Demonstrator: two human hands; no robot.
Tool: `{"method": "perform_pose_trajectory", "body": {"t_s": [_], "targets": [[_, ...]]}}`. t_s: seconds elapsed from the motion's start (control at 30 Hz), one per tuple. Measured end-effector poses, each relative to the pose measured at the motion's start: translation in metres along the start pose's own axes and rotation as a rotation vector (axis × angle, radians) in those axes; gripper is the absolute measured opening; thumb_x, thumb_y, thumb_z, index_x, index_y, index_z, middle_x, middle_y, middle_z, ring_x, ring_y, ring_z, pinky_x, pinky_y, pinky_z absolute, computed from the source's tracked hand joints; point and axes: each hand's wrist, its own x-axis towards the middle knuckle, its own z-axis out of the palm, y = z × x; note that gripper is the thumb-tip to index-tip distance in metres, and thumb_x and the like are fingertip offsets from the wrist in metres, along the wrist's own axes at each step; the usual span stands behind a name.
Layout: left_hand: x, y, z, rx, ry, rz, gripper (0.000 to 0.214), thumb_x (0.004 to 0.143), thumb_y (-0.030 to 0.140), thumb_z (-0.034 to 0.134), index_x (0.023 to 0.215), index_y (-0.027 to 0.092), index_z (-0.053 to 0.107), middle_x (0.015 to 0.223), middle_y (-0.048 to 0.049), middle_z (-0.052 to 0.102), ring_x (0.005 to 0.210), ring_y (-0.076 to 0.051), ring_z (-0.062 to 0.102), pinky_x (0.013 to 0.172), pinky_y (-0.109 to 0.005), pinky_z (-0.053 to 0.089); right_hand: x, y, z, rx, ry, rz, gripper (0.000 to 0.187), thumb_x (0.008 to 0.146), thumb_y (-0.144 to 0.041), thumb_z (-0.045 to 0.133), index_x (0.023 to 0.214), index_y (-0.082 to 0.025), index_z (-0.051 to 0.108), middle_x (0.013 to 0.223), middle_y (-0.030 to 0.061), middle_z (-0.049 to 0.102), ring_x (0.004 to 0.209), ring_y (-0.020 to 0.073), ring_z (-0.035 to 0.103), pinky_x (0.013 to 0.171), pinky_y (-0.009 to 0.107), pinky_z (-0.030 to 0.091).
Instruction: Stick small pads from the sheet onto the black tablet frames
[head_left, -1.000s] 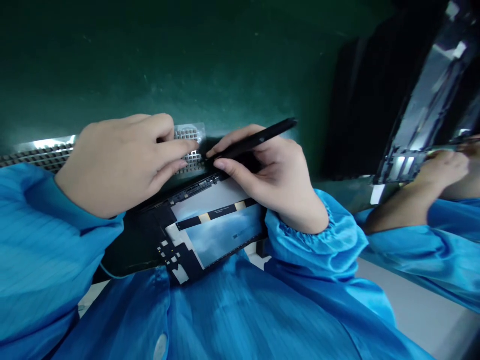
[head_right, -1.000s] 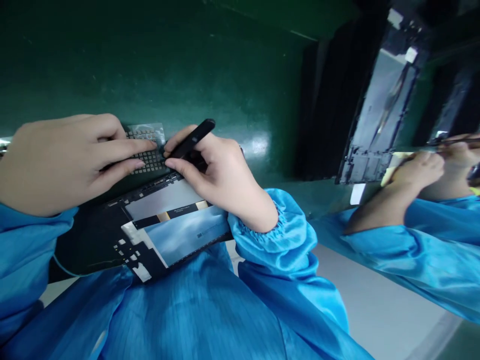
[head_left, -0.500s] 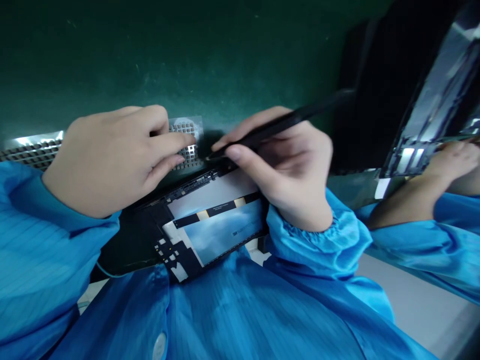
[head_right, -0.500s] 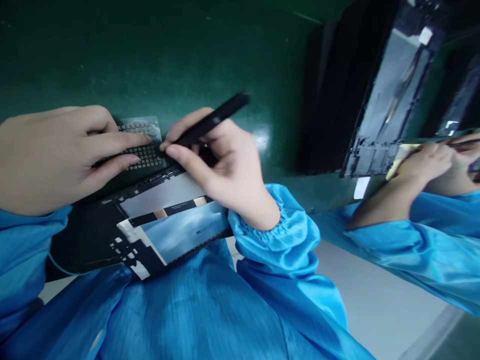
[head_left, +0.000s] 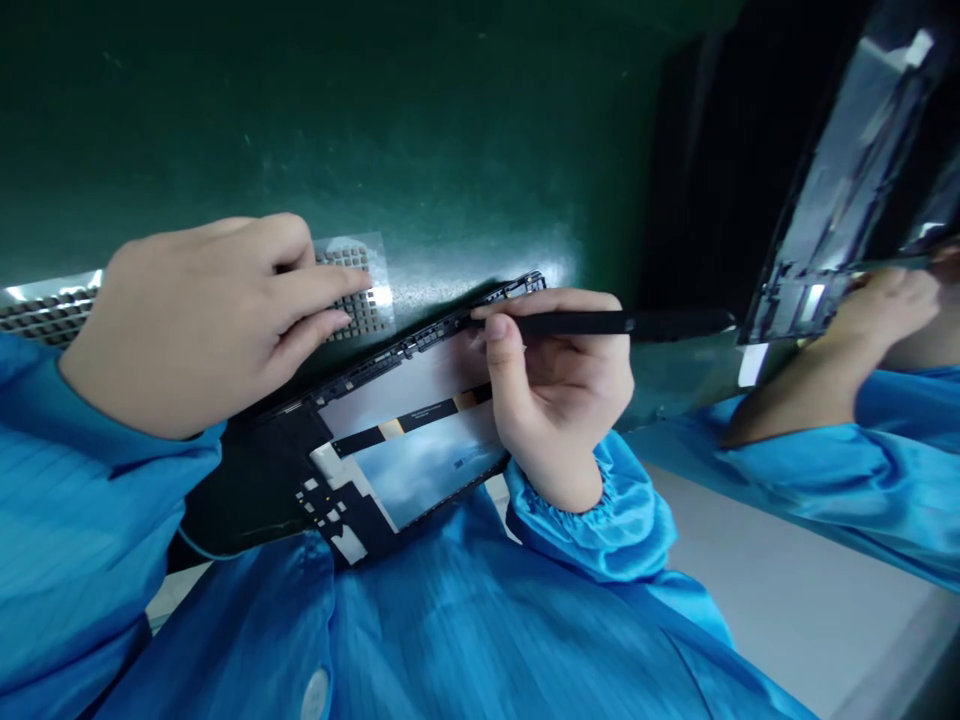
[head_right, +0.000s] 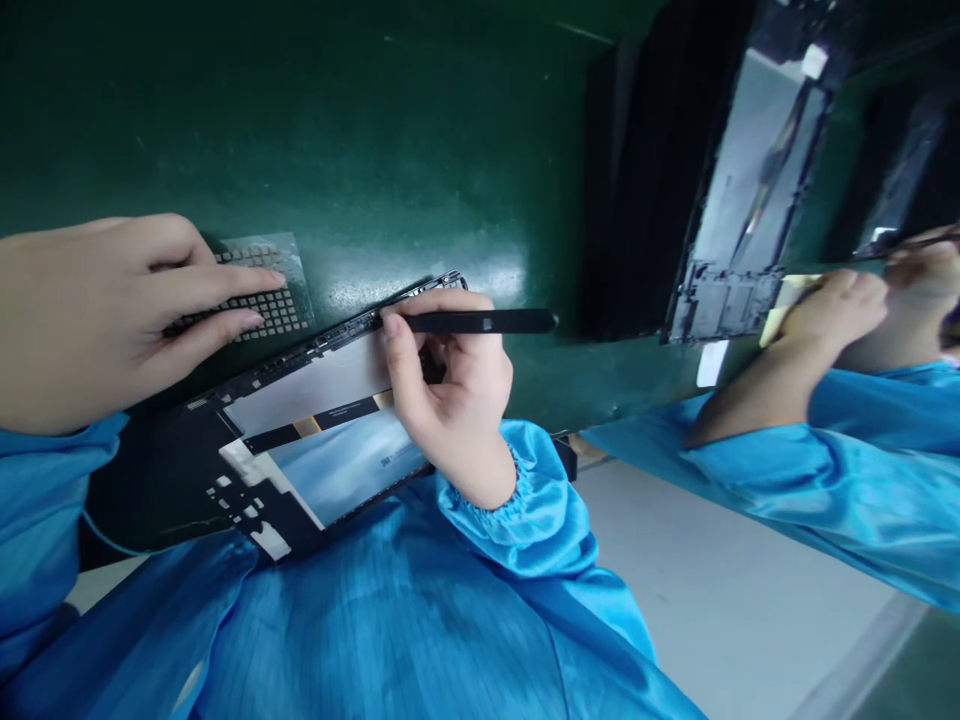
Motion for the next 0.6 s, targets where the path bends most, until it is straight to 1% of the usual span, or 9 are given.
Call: {"method": "perform_pose_trajectory", "body": {"t_s": [0.1, 0.17, 0.23, 0.3, 0.37, 0.43, 0.6], "targets": [[0.000, -0.001, 0.001, -0.011, 0.016, 0.005, 0.057, 0.114, 0.049, 0.031, 0.142, 0.030, 0.077, 0.114, -0.0092, 0.069, 0.107, -0.031, 0.069, 0.089, -0.047, 0.055, 0.013, -0.012, -0.011, -0.083, -0.122, -0.027, 0.006, 0.106, -0.026, 0.073, 0.110, -0.030, 0.072, 0.102, 0.0049, 0.078, 0.099, 0.0258, 0.080, 0.087, 0.045, 0.070], [0.000, -0.001, 0.001, 0.008, 0.013, 0.012, 0.058, 0.115, 0.049, 0.029, 0.142, 0.029, 0.076, 0.113, -0.0092, 0.068, 0.105, -0.030, 0.069, 0.086, -0.044, 0.055, 0.029, -0.016, -0.015, -0.041, -0.236, -0.016, 0.005, 0.106, -0.031, 0.075, 0.111, -0.030, 0.073, 0.104, 0.0047, 0.080, 0.104, 0.0274, 0.081, 0.094, 0.048, 0.071], [0.000, -0.001, 0.001, 0.018, 0.012, 0.013, 0.057, 0.115, 0.049, 0.030, 0.143, 0.030, 0.076, 0.112, -0.0092, 0.068, 0.104, -0.030, 0.069, 0.084, -0.043, 0.055, 0.047, -0.016, -0.014, 0.031, -0.389, -0.010, 0.010, 0.105, -0.038, 0.077, 0.110, -0.029, 0.075, 0.108, 0.0044, 0.082, 0.106, 0.0280, 0.082, 0.099, 0.048, 0.071], [0.001, 0.000, 0.001, 0.006, 0.018, 0.012, 0.056, 0.114, 0.050, 0.031, 0.142, 0.030, 0.077, 0.111, -0.0092, 0.068, 0.105, -0.031, 0.069, 0.085, -0.044, 0.056, 0.063, -0.011, -0.009, 0.073, -0.556, -0.013, 0.013, 0.104, -0.042, 0.079, 0.107, -0.029, 0.077, 0.111, 0.0040, 0.084, 0.107, 0.0282, 0.082, 0.100, 0.047, 0.071], [0.001, 0.000, 0.001, -0.020, 0.011, 0.006, 0.057, 0.114, 0.050, 0.031, 0.140, 0.030, 0.078, 0.112, -0.0093, 0.069, 0.107, -0.031, 0.070, 0.089, -0.046, 0.058, 0.071, -0.005, -0.004, 0.089, -0.665, -0.002, 0.014, 0.103, -0.044, 0.080, 0.105, -0.030, 0.079, 0.110, 0.0032, 0.085, 0.106, 0.0282, 0.082, 0.100, 0.047, 0.071], [0.000, -0.001, 0.002, -0.034, 0.004, -0.003, 0.058, 0.114, 0.051, 0.030, 0.140, 0.030, 0.078, 0.114, -0.0092, 0.070, 0.108, -0.032, 0.070, 0.091, -0.047, 0.058, 0.072, -0.002, -0.001, 0.102, -0.691, 0.016, 0.016, 0.102, -0.047, 0.080, 0.105, -0.031, 0.080, 0.110, 0.0031, 0.086, 0.106, 0.0283, 0.082, 0.101, 0.047, 0.071], [0.000, 0.001, 0.001, 0.021, -0.008, 0.000, 0.059, 0.115, 0.050, 0.027, 0.143, 0.030, 0.076, 0.116, -0.0082, 0.068, 0.111, -0.034, 0.072, 0.091, -0.047, 0.060, 0.067, -0.004, 0.000, 0.119, -0.669, 0.038, 0.018, 0.101, -0.048, 0.082, 0.105, -0.031, 0.081, 0.111, 0.0036, 0.086, 0.108, 0.0286, 0.082, 0.103, 0.046, 0.070]]}}
